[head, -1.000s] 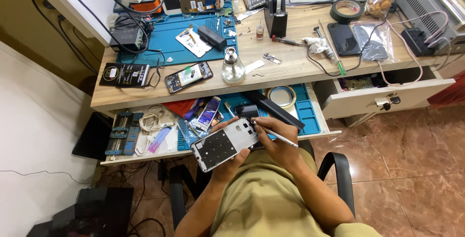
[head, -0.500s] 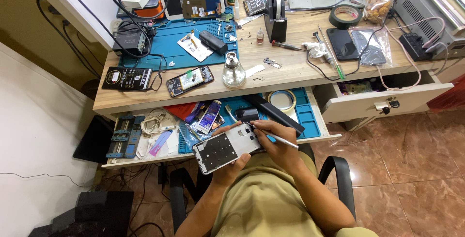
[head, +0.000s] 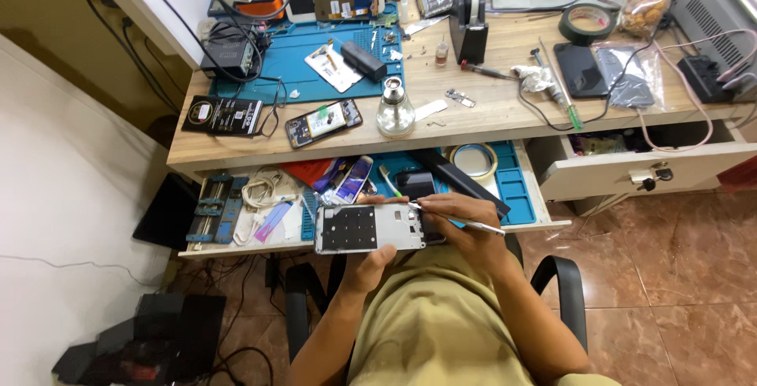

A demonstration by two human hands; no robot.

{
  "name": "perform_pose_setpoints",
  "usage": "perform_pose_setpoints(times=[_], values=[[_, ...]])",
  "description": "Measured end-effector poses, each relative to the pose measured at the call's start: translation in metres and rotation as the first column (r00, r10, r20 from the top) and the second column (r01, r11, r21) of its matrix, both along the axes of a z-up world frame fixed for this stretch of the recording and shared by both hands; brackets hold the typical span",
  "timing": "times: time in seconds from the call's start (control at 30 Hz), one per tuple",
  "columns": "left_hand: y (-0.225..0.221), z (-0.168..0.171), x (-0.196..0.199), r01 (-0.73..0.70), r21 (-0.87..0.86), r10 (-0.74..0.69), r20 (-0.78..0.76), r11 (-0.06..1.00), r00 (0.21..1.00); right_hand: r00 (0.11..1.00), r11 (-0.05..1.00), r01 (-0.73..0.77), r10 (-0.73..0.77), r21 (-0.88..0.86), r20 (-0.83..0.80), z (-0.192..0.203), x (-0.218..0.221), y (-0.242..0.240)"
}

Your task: The person cleans the back of a disassembled smartphone using a cotton swab. They hold the phone in their left hand and wipe the surface with the swab in their right hand, focusing on the edges and corners of the device.

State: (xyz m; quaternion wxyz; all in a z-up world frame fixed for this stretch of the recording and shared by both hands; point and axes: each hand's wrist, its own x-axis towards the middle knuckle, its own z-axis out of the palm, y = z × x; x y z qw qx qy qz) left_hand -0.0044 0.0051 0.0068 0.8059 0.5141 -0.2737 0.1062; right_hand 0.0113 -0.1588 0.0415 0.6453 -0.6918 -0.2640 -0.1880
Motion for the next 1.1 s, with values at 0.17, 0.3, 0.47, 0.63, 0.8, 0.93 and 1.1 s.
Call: perform_pose_setpoints(times=[0.17, 0.3, 0.47, 0.63, 0.8, 0.93, 1.1], values=[[0.003, -0.022, 0.008, 0.121, -0.225, -0.159, -0.159, 0.967, 0.974, 1.000, 0.999, -0.001, 0.002, -0.041, 0.031, 0.002, 0.001, 0.005], [0.007, -0.060, 0.015, 0.083, -0.373, -0.186, -0.248, 0.924, 0.951, 0.986, 0.985, 0.150, -0.143, -0.087, 0.084, -0.022, -0.005, 0.016], [0.002, -0.058, 0.012, -0.019, -0.354, -0.116, -0.358, 0.935, 0.927, 0.972, 0.982, 0.155, -0.132, -0.109, 0.194, -0.021, -0.008, 0.023], [0.000, -0.046, 0.010, -0.079, -0.345, -0.059, -0.373, 0.935, 0.926, 0.966, 0.983, 0.135, -0.103, -0.123, 0.238, -0.017, -0.009, 0.023], [0.004, -0.045, 0.011, -0.085, -0.300, -0.044, -0.399, 0.950, 0.916, 0.954, 0.972, 0.183, -0.140, -0.148, 0.264, -0.020, -0.011, 0.025], [0.005, -0.045, 0.012, -0.076, -0.335, -0.060, -0.379, 0.939, 0.923, 0.954, 0.981, 0.154, -0.116, -0.118, 0.277, -0.019, -0.012, 0.025], [0.004, -0.041, 0.010, -0.111, -0.398, -0.085, -0.443, 0.911, 0.892, 0.948, 0.977, 0.177, -0.136, -0.120, 0.289, -0.027, -0.015, 0.028]])
